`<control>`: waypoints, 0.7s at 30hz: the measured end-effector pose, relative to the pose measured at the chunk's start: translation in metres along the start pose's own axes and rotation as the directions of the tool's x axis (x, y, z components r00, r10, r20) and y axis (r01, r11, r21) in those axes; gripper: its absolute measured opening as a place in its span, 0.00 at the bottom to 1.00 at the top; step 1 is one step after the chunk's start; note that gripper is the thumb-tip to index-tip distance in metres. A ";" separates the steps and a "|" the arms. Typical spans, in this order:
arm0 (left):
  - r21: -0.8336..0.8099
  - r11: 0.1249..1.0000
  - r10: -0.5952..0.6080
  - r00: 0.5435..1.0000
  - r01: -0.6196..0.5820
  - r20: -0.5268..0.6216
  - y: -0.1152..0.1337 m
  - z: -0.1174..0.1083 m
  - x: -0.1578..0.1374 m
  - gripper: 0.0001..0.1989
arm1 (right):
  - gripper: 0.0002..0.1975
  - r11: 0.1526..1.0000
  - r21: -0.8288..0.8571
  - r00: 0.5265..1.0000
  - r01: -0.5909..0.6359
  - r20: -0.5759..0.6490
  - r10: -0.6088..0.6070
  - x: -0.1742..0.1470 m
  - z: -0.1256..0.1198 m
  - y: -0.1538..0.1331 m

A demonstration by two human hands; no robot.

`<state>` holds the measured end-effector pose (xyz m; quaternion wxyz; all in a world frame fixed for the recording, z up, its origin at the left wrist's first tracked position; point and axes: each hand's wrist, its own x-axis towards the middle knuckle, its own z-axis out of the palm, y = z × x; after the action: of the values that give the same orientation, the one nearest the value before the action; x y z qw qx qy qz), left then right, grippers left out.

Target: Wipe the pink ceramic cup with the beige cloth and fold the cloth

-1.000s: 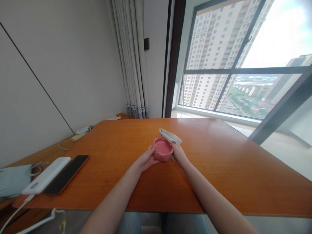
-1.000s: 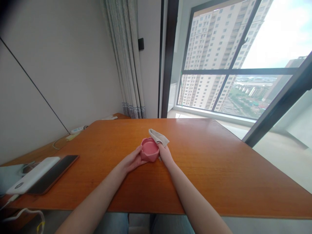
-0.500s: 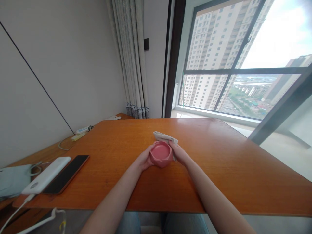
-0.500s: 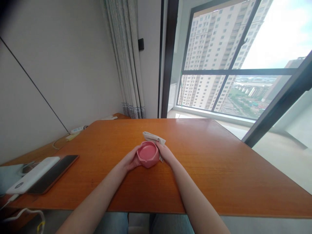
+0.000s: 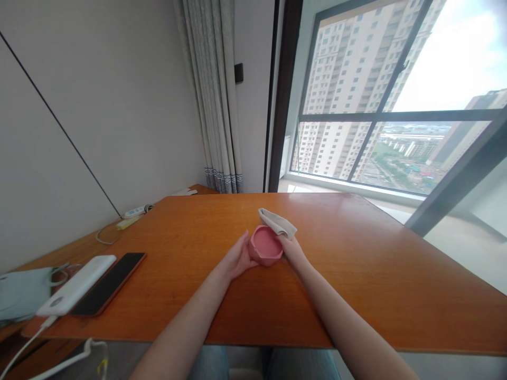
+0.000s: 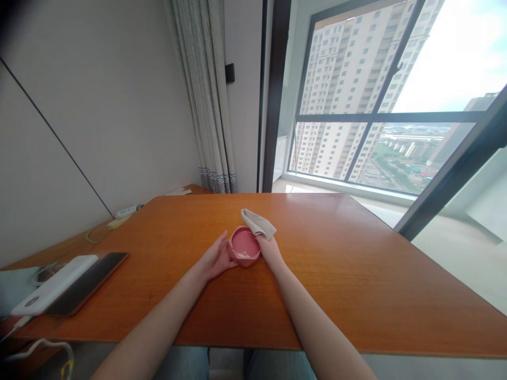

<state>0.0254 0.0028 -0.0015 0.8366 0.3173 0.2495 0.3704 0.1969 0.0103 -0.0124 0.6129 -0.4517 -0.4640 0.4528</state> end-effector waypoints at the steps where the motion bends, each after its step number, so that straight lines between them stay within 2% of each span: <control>1: 0.039 0.999 -0.016 1.000 0.016 0.002 0.000 -0.001 -0.001 0.26 | 0.21 1.000 0.005 0.999 -0.002 0.040 0.002 -0.001 0.000 -0.003; 5: 0.138 0.990 -0.015 0.997 0.026 -0.074 -0.003 -0.004 -0.002 0.21 | 0.19 0.996 0.006 0.983 -0.088 0.160 0.086 -0.004 -0.001 -0.006; 8: 0.113 0.993 0.043 0.986 -0.025 -0.159 -0.006 -0.006 0.003 0.19 | 0.22 0.988 0.000 0.968 -0.151 0.202 0.148 -0.003 -0.002 -0.003; 10: 0.067 0.996 0.077 0.977 -0.065 -0.201 -0.007 -0.006 0.007 0.19 | 0.24 0.983 -0.010 0.965 -0.186 0.185 0.184 -0.001 -0.002 0.000; 12: 0.017 0.996 0.089 0.966 -0.088 -0.242 -0.007 -0.005 0.009 0.20 | 0.26 0.980 -0.022 0.973 -0.198 0.117 0.199 0.001 -0.002 0.005; 15: -0.047 0.989 0.124 0.951 -0.143 -0.283 -0.003 -0.002 0.009 0.22 | 0.27 0.987 -0.035 0.987 -0.155 0.043 0.157 0.003 -0.001 0.013; 21: -0.091 0.961 0.225 0.926 -0.263 -0.302 0.000 -0.001 0.009 0.23 | 0.28 0.995 -0.006 0.992 -0.099 0.074 0.100 0.002 0.005 0.024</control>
<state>0.0297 0.0104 -0.0037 0.7572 0.2336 0.3027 0.5295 0.1890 0.0172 -0.0342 0.5715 -0.4578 -0.4638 0.4987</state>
